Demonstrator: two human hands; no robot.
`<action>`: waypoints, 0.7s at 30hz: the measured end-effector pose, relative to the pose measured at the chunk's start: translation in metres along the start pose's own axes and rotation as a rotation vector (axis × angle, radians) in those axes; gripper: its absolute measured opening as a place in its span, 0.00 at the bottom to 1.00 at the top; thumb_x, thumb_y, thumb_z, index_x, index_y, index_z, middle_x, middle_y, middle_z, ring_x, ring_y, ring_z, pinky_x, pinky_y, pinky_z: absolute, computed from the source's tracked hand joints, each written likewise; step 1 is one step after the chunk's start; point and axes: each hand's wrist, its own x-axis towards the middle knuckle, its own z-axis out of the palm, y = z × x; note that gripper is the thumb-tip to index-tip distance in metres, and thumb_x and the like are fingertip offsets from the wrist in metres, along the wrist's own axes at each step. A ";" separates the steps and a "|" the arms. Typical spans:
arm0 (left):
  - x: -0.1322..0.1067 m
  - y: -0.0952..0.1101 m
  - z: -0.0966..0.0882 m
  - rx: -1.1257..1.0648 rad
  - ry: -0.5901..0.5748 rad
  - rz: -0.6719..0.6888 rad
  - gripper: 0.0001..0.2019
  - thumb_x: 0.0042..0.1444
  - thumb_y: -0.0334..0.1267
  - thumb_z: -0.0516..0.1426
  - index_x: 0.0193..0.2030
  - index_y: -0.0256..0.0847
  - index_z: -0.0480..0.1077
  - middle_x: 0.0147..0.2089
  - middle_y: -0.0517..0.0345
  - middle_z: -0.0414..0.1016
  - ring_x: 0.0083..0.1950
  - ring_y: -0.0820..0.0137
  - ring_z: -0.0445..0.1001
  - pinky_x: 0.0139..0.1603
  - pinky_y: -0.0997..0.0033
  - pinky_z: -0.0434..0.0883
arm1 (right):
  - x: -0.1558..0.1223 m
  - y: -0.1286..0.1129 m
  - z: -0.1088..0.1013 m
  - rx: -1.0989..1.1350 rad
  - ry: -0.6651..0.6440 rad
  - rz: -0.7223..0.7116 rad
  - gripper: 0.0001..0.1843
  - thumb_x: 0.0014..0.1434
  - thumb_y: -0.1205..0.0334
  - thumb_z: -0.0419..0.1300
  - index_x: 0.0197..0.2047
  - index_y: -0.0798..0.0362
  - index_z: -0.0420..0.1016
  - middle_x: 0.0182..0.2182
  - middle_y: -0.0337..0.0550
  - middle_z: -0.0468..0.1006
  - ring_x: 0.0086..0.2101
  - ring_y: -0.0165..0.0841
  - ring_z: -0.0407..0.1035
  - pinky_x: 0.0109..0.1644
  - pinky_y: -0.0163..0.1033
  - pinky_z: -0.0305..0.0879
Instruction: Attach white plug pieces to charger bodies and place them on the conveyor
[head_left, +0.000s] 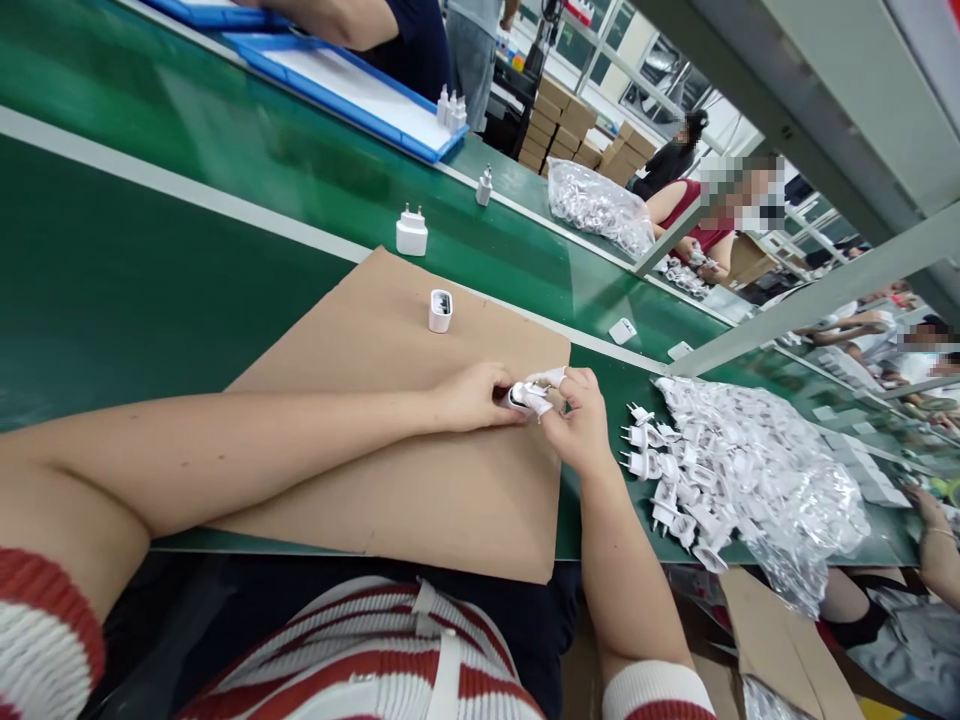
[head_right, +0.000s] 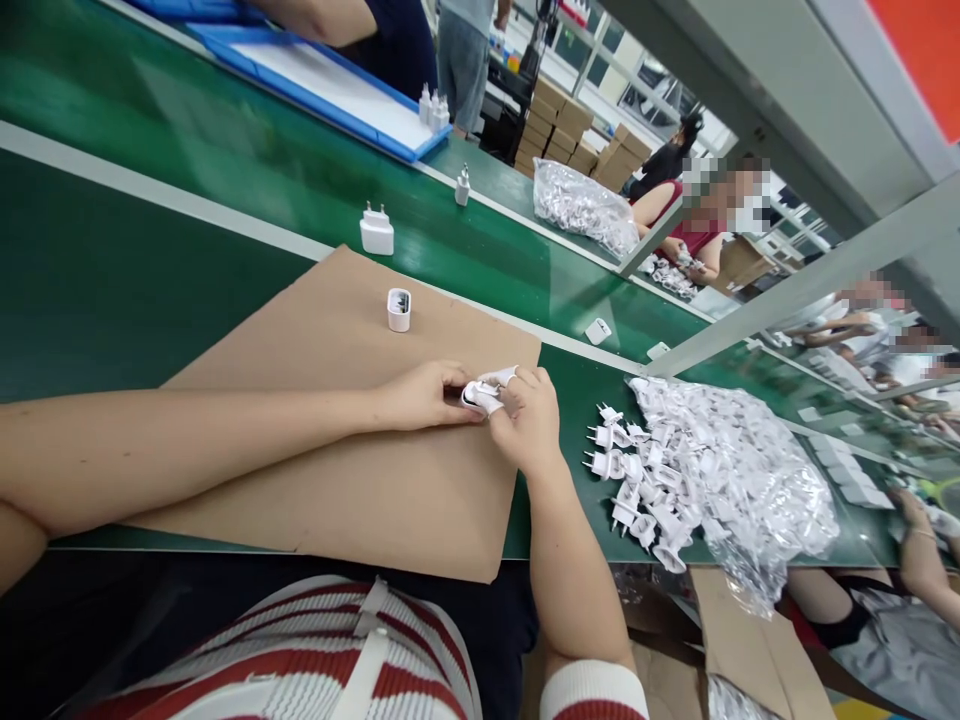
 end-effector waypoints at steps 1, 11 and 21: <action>0.000 0.001 0.000 0.008 0.000 -0.009 0.19 0.52 0.56 0.66 0.34 0.39 0.78 0.34 0.56 0.73 0.35 0.65 0.73 0.35 0.66 0.67 | 0.000 0.000 0.000 -0.006 0.002 0.009 0.16 0.57 0.68 0.60 0.45 0.45 0.84 0.40 0.44 0.81 0.43 0.43 0.68 0.51 0.48 0.66; 0.001 0.001 0.000 0.018 0.003 0.005 0.17 0.52 0.53 0.66 0.29 0.40 0.75 0.31 0.58 0.72 0.33 0.65 0.71 0.33 0.66 0.64 | 0.003 -0.011 0.001 -0.300 -0.089 -0.001 0.12 0.49 0.71 0.60 0.36 0.50 0.81 0.32 0.46 0.75 0.40 0.44 0.66 0.46 0.47 0.63; -0.001 0.001 0.004 0.013 0.027 -0.021 0.17 0.53 0.54 0.64 0.32 0.40 0.75 0.33 0.56 0.76 0.36 0.63 0.74 0.36 0.66 0.67 | 0.017 -0.018 -0.003 -0.241 -0.177 0.075 0.16 0.49 0.74 0.58 0.37 0.48 0.82 0.33 0.43 0.78 0.37 0.40 0.71 0.42 0.43 0.64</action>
